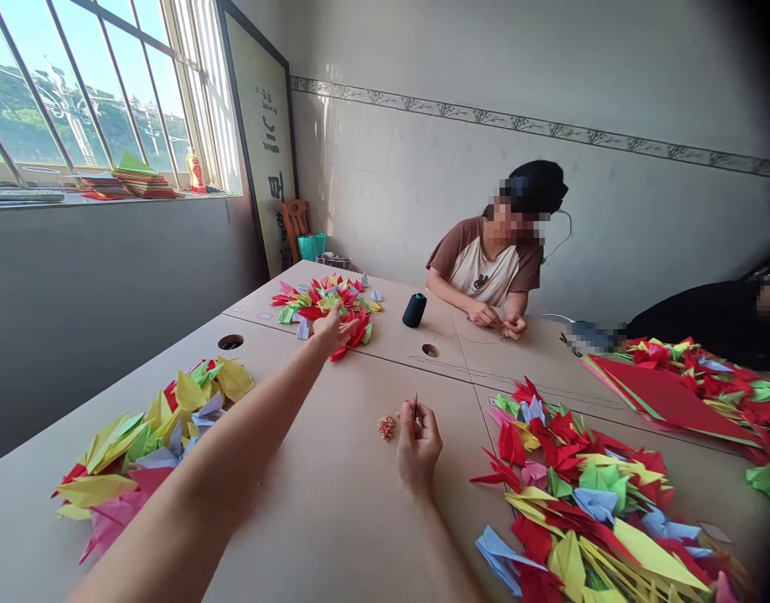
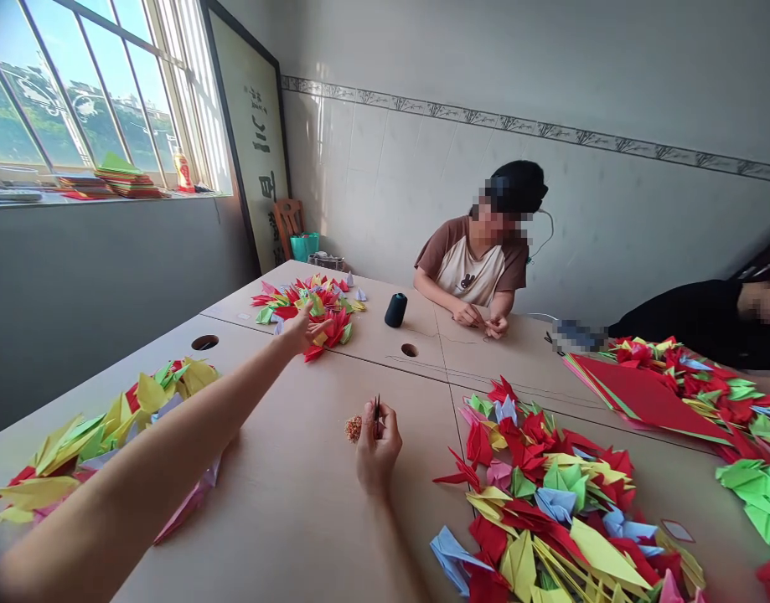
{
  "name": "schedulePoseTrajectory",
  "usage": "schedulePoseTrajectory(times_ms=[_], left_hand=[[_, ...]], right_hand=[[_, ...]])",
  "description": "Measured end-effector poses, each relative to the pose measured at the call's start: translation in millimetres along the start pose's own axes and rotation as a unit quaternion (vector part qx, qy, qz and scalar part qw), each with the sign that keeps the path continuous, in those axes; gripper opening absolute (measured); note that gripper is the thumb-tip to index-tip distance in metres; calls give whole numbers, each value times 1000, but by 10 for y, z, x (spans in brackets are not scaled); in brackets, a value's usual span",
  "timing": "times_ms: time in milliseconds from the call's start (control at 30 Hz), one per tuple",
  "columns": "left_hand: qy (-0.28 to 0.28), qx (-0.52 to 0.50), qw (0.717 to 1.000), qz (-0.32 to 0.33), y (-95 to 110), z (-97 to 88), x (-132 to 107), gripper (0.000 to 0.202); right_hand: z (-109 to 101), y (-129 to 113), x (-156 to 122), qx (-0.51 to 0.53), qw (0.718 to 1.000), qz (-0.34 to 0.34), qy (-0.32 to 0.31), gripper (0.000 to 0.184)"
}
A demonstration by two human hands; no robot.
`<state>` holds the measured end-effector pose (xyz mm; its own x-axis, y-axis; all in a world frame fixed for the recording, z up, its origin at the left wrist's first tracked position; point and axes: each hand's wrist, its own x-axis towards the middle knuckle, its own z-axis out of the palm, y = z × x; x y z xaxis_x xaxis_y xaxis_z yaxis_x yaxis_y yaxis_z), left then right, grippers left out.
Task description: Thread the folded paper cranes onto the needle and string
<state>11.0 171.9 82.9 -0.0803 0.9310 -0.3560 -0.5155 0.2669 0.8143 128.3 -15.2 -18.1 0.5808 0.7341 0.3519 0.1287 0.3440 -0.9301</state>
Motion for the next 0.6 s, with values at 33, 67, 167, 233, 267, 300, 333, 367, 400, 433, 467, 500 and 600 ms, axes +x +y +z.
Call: schedulePoseTrajectory(times_ms=[33, 67, 167, 233, 267, 300, 333, 367, 400, 433, 467, 500, 600], left_hand=[[-12, 24, 1000, -5, 82, -41, 9, 29], [-25, 43, 999, -11, 148, -99, -4, 27], [-90, 130, 987, -13, 283, -339, -156, 20], [-175, 271, 946, 17, 355, -517, -305, 20], [-210, 332, 919, 29, 391, -603, -380, 21], [-236, 381, 893, 44, 426, -686, -451, 20], [-244, 418, 873, 63, 457, -767, -518, 19], [-245, 449, 855, 85, 483, -848, -580, 18], [-241, 482, 836, 107, 502, -933, -636, 18], [-238, 517, 813, 125, 511, -1024, -687, 20], [-238, 557, 784, 136, 508, -1124, -733, 24], [-244, 599, 750, 139, 493, -1232, -777, 29], [-224, 684, 672, 174, 374, -1578, -887, 41]], right_hand=[[1, 11, 1, 1, 1000, 4, 2, 10], [2, 25, 2, 2, 1000, 7, 5, 11], [0, 68, 4, 3, 1000, 14, 4, 11], [-6, 82, 5, -3, 1000, 14, 6, 10], [-8, 83, 6, -6, 1000, 13, 7, 9], [-9, 80, 7, -9, 1000, 11, 8, 9], [-10, 74, 7, -10, 1000, 8, 8, 9], [-9, 67, 7, -10, 1000, 6, 7, 9], [-6, 58, 6, -9, 1000, 6, 7, 10], [-3, 49, 4, -8, 1000, 6, 9, 10], [1, 39, 1, -9, 1000, 7, 7, 10], [4, 31, -4, -10, 1000, 8, 10, 12], [5, 19, -14, -19, 1000, 5, 16, 17]])
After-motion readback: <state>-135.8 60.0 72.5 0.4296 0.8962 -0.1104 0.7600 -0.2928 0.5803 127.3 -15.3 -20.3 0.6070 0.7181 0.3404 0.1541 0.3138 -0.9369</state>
